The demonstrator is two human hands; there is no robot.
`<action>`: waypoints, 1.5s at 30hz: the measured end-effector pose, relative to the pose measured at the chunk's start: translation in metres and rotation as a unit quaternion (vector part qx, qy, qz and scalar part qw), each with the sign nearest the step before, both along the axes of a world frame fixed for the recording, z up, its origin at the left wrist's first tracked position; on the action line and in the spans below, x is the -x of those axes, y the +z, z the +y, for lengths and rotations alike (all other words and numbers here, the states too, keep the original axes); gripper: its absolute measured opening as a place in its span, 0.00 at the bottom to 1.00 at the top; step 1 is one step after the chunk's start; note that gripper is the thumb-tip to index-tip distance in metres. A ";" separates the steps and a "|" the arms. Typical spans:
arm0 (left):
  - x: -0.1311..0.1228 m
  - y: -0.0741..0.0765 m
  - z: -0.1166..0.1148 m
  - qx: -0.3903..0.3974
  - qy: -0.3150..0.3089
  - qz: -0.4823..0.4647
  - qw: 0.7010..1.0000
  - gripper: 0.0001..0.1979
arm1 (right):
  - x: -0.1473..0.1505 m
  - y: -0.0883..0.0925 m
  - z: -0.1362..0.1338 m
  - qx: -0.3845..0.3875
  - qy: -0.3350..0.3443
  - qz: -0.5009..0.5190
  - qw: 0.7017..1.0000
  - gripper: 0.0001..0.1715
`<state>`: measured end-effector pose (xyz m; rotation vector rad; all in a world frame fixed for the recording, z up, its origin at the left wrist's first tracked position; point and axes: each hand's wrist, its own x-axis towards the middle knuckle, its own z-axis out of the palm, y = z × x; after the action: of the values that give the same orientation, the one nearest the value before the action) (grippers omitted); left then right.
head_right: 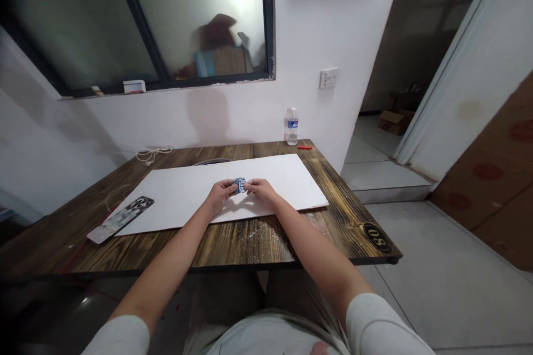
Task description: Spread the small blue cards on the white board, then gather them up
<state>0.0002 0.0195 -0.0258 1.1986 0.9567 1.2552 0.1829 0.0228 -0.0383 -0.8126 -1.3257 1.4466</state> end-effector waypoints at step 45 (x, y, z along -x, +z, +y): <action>-0.006 0.003 0.008 -0.074 0.100 0.107 0.986 0.18 | 0.005 0.003 -0.002 -0.072 -0.194 -0.091 0.974 0.16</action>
<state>0.0061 0.0271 -0.0232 1.4018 1.1810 1.3963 0.1776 0.0207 -0.0354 -1.0589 -1.3014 0.9766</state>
